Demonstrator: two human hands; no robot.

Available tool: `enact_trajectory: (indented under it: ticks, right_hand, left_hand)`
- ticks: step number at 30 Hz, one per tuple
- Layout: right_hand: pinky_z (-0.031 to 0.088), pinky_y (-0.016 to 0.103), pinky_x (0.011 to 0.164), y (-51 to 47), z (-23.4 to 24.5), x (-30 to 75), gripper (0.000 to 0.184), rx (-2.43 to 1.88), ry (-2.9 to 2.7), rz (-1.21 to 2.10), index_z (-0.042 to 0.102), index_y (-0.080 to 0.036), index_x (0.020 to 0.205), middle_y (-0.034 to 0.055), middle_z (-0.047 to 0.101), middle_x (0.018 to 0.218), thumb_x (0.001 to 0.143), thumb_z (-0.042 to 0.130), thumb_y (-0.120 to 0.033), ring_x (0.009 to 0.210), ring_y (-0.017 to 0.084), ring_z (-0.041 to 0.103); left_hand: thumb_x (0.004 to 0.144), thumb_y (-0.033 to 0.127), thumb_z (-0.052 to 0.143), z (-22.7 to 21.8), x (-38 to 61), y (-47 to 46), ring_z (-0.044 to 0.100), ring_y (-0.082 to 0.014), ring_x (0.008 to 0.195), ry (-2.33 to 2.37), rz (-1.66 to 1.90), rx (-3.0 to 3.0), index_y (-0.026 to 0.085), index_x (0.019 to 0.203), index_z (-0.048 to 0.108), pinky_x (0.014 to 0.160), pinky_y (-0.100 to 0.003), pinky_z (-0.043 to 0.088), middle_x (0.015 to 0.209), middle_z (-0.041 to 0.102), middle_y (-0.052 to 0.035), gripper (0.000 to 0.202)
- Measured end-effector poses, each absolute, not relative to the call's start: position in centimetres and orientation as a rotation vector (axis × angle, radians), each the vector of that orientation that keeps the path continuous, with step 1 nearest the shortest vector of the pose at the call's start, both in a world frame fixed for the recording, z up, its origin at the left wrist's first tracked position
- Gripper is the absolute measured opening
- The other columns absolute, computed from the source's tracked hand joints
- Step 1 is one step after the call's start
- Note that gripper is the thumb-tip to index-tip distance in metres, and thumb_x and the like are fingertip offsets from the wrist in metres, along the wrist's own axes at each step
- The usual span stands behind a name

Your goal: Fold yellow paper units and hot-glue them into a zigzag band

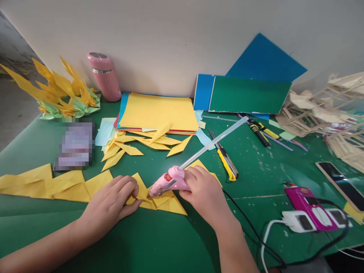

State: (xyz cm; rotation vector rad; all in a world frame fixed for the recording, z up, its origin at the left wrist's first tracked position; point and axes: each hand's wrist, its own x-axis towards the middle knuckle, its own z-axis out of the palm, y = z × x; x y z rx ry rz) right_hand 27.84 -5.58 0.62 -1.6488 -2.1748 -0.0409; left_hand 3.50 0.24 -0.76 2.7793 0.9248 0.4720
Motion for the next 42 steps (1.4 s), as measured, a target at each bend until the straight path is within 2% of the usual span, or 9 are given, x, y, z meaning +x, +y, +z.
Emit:
enact_trajectory:
  ticks: [3,6,10,15,20,26,31,34,42]
  right_hand:
    - [0.045,0.032,0.058,-5.6,0.8,28.1,0.013,-1.623,-2.204,-0.134,0.063,-0.02,0.09,0.0051,0.065,0.075,0.086,0.05,-0.021,0.071,0.022,0.059]
    - [0.042,0.031,0.057,-5.7,1.0,28.2,0.021,-1.587,-2.236,-0.207,0.065,-0.02,0.085,0.0053,0.064,0.071,0.091,0.05,-0.033,0.069,0.022,0.057]
    - [0.04,0.032,0.06,-5.7,1.2,27.9,0.036,-1.594,-2.25,-0.162,0.067,-0.02,0.098,0.0063,0.068,0.079,0.093,0.046,-0.049,0.071,0.022,0.056]
    - [0.039,0.033,0.066,-5.8,1.6,27.8,0.041,-1.6,-2.244,-0.077,0.065,-0.024,0.113,0.005,0.071,0.085,0.096,0.037,-0.049,0.075,0.021,0.056]
    - [0.035,0.031,0.062,-5.9,1.8,28.2,0.046,-1.506,-2.276,-0.201,0.066,-0.023,0.115,0.0043,0.068,0.073,0.097,0.033,-0.05,0.068,0.02,0.055]
    - [0.033,0.029,0.059,-6.1,2.0,28.4,0.059,-1.461,-2.23,-0.203,0.068,-0.023,0.112,0.0018,0.065,0.065,0.087,0.036,-0.066,0.064,0.017,0.054]
    - [0.034,0.026,0.053,-5.8,1.7,28.3,0.061,-1.551,-2.071,-0.129,0.07,-0.016,0.085,0.0027,0.06,0.06,0.088,0.035,-0.066,0.059,0.015,0.052]
    - [0.029,0.025,0.047,-5.6,1.6,28.0,0.057,-1.591,-1.965,-0.111,0.057,-0.018,0.061,-0.0006,0.048,0.051,0.088,0.038,-0.065,0.051,0.013,0.044]
    - [0.026,0.021,0.039,-5.7,1.5,28.0,0.044,-1.716,-1.564,0.24,0.047,-0.02,0.063,-0.0058,0.039,0.049,0.088,0.048,-0.056,0.043,0.009,0.036]
  left_hand:
    - [0.085,0.02,0.052,-0.8,3.5,0.2,0.052,-0.0168,0.066,0.936,0.45,2.776,0.021,0.074,0.046,0.059,-0.028,0.043,0.075,0.058,-0.0004,0.012]
    - [0.086,0.022,0.052,-0.9,3.5,0.2,0.052,-0.0169,0.066,0.939,0.464,2.789,0.021,0.076,0.046,0.058,-0.028,0.043,0.075,0.057,-0.0006,0.012]
    - [0.088,0.024,0.05,-1.0,3.5,0.1,0.052,-0.0166,0.066,0.924,0.531,2.815,0.02,0.079,0.045,0.058,-0.028,0.043,0.077,0.057,-0.0009,0.011]
    - [0.089,0.023,0.048,-1.1,3.4,0.0,0.051,-0.0167,0.065,0.907,0.588,2.864,0.02,0.08,0.044,0.057,-0.028,0.043,0.077,0.057,-0.0016,0.01]
    - [0.09,0.026,0.048,-1.1,3.5,0.0,0.051,-0.0168,0.065,0.93,0.549,2.885,0.02,0.077,0.044,0.056,-0.028,0.042,0.075,0.056,-0.0014,0.014]
    - [0.085,0.023,0.056,-0.8,3.6,0.1,0.053,-0.0171,0.066,0.922,0.474,2.915,0.019,0.077,0.048,0.058,-0.028,0.044,0.079,0.059,-0.0018,0.012]
    - [0.085,0.024,0.055,-0.8,3.6,0.2,0.055,-0.017,0.069,0.928,0.416,2.9,0.019,0.079,0.052,0.062,-0.028,0.046,0.082,0.06,-0.0018,0.008]
    - [0.085,0.025,0.056,-0.8,3.6,0.2,0.056,-0.0172,0.07,0.939,0.4,2.884,0.018,0.079,0.053,0.062,-0.029,0.046,0.083,0.06,-0.0022,0.009]
    - [0.086,0.026,0.055,-1.0,3.5,0.2,0.055,-0.017,0.071,0.945,0.426,2.844,0.019,0.08,0.054,0.062,-0.028,0.046,0.084,0.06,-0.0018,0.009]
